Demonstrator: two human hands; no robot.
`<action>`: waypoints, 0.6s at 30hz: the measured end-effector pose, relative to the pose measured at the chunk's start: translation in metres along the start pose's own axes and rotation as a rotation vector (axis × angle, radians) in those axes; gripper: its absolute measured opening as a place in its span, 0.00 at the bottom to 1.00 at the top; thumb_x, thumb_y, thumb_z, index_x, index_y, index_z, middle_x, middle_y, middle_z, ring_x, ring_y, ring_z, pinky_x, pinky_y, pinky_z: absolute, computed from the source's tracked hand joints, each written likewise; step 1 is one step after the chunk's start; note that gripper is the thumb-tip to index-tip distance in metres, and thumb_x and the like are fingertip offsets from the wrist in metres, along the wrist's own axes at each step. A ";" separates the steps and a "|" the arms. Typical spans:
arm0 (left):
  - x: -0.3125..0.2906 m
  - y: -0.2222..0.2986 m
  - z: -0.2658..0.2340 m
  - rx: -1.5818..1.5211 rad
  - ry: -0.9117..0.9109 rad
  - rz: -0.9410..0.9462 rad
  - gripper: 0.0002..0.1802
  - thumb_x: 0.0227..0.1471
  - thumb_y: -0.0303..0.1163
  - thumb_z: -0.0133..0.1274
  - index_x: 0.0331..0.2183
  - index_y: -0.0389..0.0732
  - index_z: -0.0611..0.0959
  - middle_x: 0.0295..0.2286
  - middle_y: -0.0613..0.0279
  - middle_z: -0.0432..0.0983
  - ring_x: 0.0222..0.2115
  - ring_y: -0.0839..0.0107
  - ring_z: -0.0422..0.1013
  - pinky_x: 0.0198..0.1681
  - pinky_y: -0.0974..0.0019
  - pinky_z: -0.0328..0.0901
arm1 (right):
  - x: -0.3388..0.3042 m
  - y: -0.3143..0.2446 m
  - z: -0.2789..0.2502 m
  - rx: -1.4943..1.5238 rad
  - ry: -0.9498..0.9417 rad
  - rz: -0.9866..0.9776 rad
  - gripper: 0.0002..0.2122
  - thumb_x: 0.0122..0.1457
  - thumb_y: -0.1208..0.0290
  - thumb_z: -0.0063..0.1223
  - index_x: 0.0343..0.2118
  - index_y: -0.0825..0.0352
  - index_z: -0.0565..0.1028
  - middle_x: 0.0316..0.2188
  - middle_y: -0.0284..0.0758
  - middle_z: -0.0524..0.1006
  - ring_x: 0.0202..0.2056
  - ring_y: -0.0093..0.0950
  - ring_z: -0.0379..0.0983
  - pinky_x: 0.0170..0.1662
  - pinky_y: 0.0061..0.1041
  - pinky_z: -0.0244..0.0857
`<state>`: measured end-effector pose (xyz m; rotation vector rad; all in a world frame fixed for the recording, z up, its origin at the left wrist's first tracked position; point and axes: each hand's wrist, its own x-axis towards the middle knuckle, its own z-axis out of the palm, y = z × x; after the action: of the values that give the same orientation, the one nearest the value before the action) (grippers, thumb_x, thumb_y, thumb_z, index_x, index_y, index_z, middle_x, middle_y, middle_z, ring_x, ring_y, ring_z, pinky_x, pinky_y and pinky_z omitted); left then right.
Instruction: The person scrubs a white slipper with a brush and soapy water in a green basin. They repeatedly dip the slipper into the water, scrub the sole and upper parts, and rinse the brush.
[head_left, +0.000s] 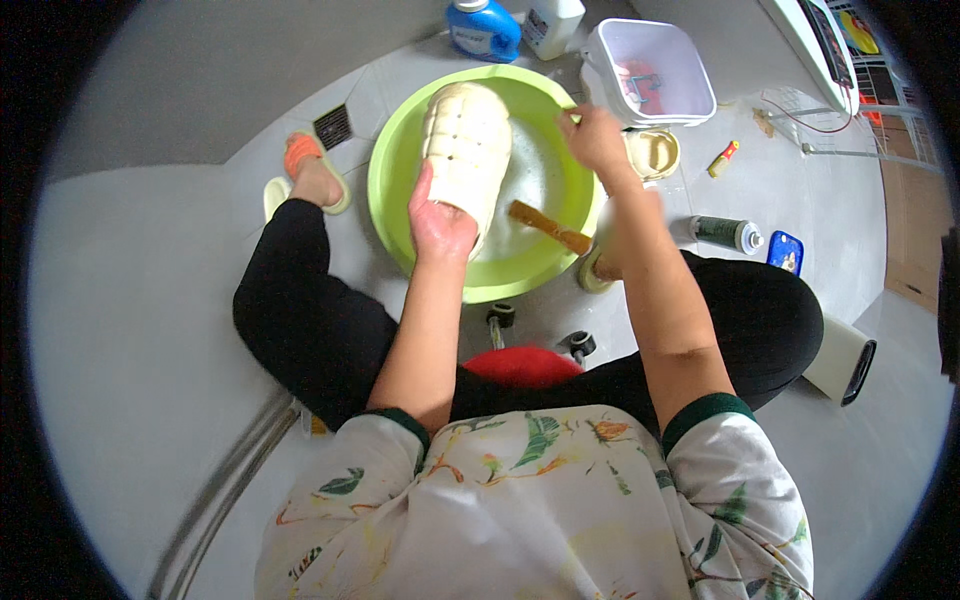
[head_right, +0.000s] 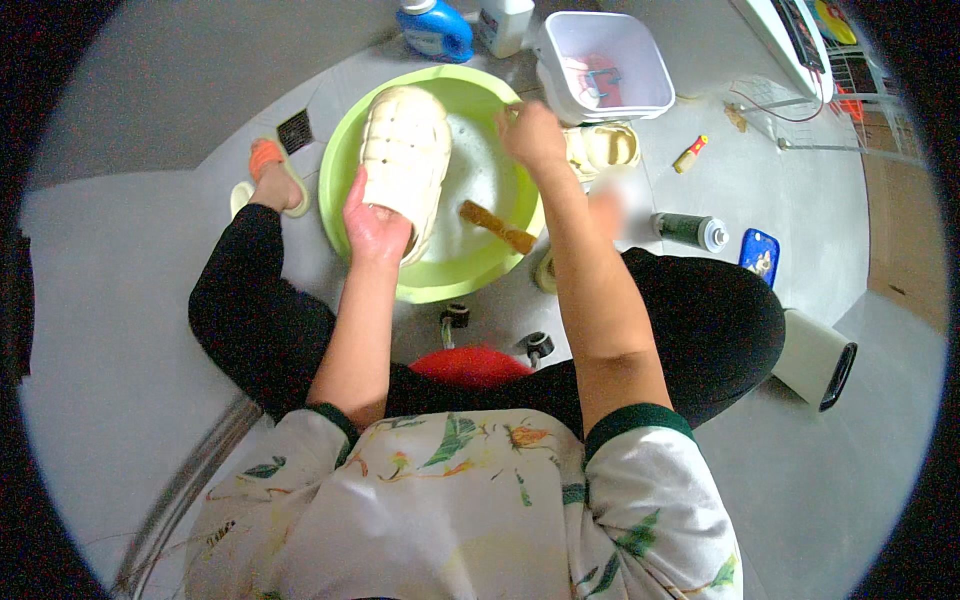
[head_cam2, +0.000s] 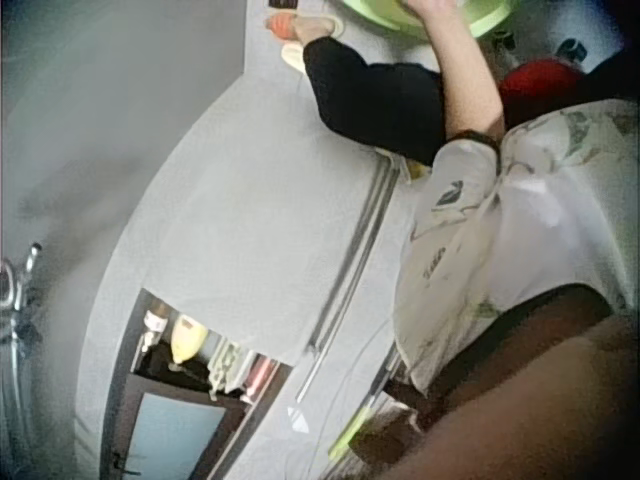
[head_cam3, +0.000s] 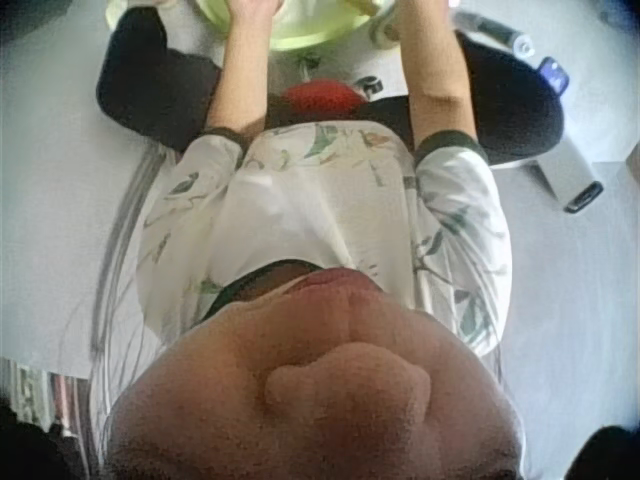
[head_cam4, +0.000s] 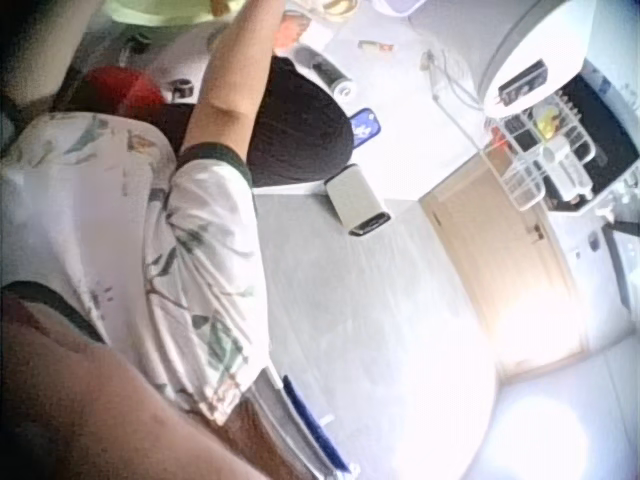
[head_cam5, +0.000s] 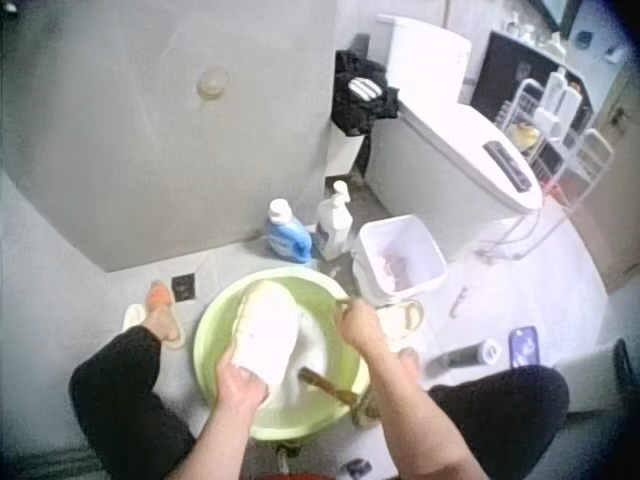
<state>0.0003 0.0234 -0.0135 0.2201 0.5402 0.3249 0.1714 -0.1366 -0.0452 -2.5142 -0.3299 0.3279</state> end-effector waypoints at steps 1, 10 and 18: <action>0.001 0.001 0.001 -0.006 -0.008 -0.008 0.30 0.58 0.41 0.42 0.57 0.36 0.63 0.56 0.50 0.62 0.56 0.52 0.59 0.61 0.48 0.51 | 0.019 0.002 -0.011 0.073 0.132 -0.031 0.14 0.54 0.57 0.53 0.35 0.62 0.80 0.30 0.46 0.79 0.35 0.46 0.76 0.40 0.39 0.69; 0.018 0.002 -0.003 -0.036 0.177 -0.037 0.30 0.58 0.41 0.42 0.57 0.32 0.63 0.56 0.48 0.62 0.56 0.54 0.59 0.61 0.49 0.49 | 0.173 0.127 -0.064 -0.421 -0.094 0.051 0.11 0.53 0.64 0.55 0.30 0.68 0.79 0.27 0.44 0.79 0.28 0.38 0.77 0.33 0.33 0.69; 0.034 0.000 0.008 0.008 0.270 -0.045 0.29 0.59 0.41 0.42 0.55 0.32 0.65 0.54 0.48 0.64 0.56 0.55 0.60 0.60 0.49 0.50 | 0.226 0.260 0.015 -0.370 -0.670 0.683 0.10 0.50 0.67 0.57 0.33 0.68 0.77 0.19 0.38 0.75 0.18 0.30 0.70 0.21 0.36 0.63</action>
<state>0.0319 0.0341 -0.0224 0.1726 0.8117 0.3107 0.4214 -0.2687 -0.2424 -2.7319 0.2691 1.5072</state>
